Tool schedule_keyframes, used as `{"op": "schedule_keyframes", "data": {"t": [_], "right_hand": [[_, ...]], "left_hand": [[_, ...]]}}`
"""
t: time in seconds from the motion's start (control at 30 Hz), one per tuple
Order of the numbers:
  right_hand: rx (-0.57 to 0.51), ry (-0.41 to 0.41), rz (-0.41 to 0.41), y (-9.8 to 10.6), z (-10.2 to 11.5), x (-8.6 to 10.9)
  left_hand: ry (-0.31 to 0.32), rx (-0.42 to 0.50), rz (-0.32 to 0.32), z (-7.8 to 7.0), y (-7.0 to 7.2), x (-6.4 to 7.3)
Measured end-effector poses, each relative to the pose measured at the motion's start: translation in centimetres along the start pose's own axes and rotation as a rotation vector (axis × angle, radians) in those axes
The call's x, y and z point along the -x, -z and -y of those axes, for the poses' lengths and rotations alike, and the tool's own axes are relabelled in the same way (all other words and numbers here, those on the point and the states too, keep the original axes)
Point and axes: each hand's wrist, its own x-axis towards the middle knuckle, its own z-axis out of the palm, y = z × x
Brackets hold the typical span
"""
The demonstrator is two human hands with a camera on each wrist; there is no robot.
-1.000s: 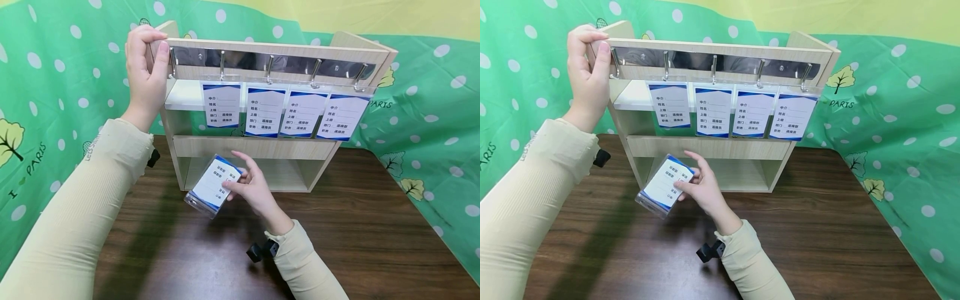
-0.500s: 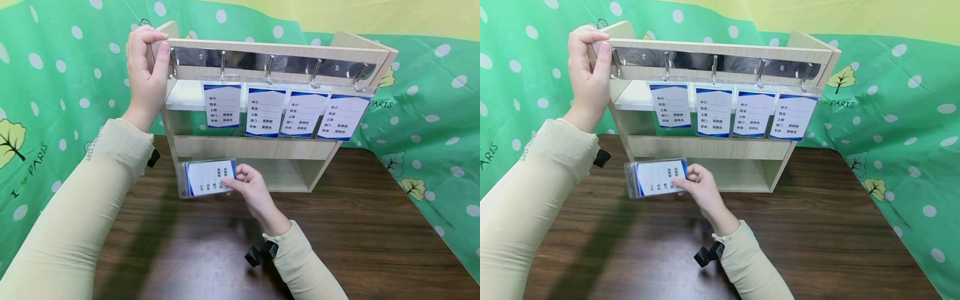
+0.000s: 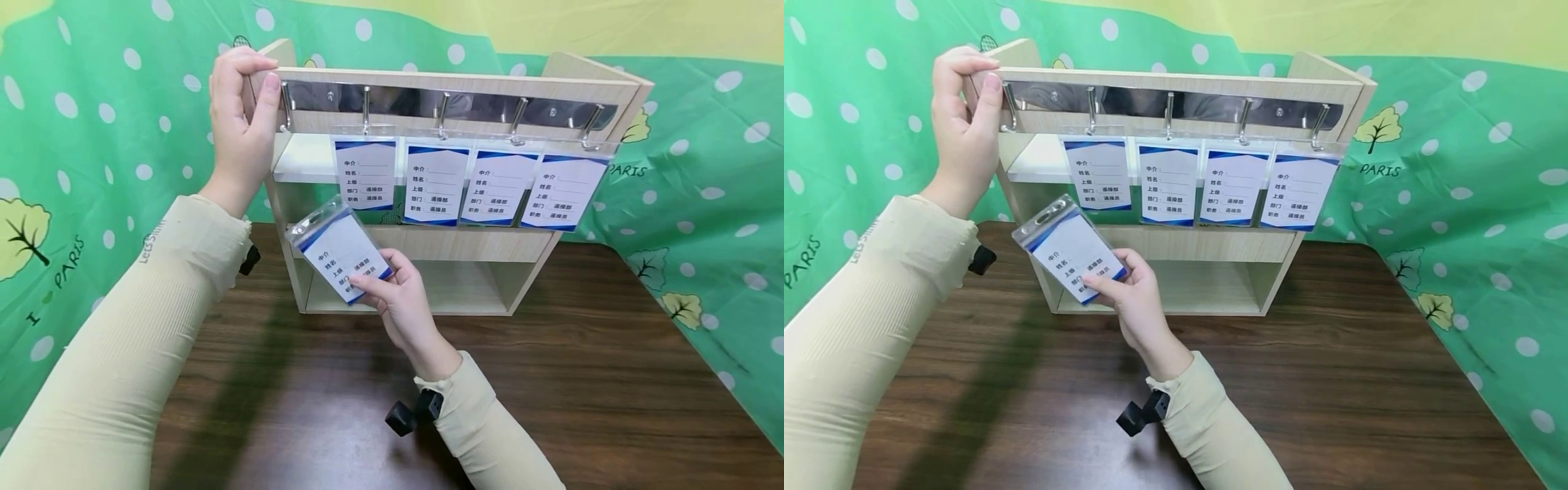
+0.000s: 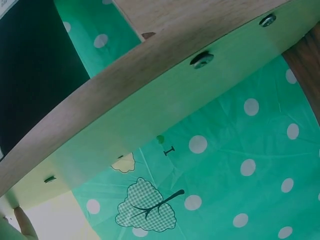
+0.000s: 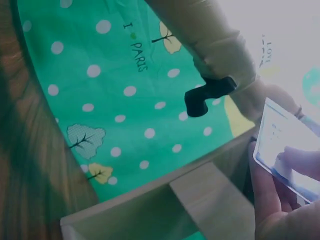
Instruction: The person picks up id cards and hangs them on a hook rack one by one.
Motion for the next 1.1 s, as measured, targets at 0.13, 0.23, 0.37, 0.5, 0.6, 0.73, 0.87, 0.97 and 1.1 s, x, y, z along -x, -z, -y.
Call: {"op": "schedule_keyframes", "data": {"t": [0.13, 0.23, 0.37, 0.5, 0.6, 0.73, 0.87, 0.97, 1.1], "right_hand": [[0.004, 0.056, -0.047, -1.1, 0.6, -0.9], [0.017, 0.098, -0.068, -1.8, 1.1, -1.6], [0.07, 0.138, -0.045, -2.6, 1.8, -2.4], [0.149, 0.174, 0.021, -3.5, 2.6, -3.1], [0.213, 0.196, 0.057, -4.3, 3.2, -3.7], [0.286, 0.199, 0.103, -5.1, 3.9, -4.4], [0.303, 0.196, 0.152, -5.9, 4.4, -5.1], [0.32, 0.209, 0.166, -6.4, 4.7, -5.6], [0.348, 0.219, 0.163, -6.8, 4.8, -5.9]], "left_hand": [[0.008, -0.01, 0.008, 0.1, 0.1, -0.1], [0.013, -0.019, 0.013, 0.2, 0.1, -0.1], [0.009, -0.027, 0.018, 0.3, 0.2, -0.1], [0.002, -0.035, 0.026, 0.8, 0.3, -0.3], [-0.01, -0.022, 0.055, 1.2, 0.7, -0.3], [-0.042, 0.041, 0.112, 1.6, 1.3, -0.2], [-0.021, 0.088, 0.128, 1.5, 1.8, -0.2], [0.019, 0.105, 0.134, 1.2, 2.0, -0.4], [0.041, 0.115, 0.158, 1.0, 2.3, -0.7]]}}
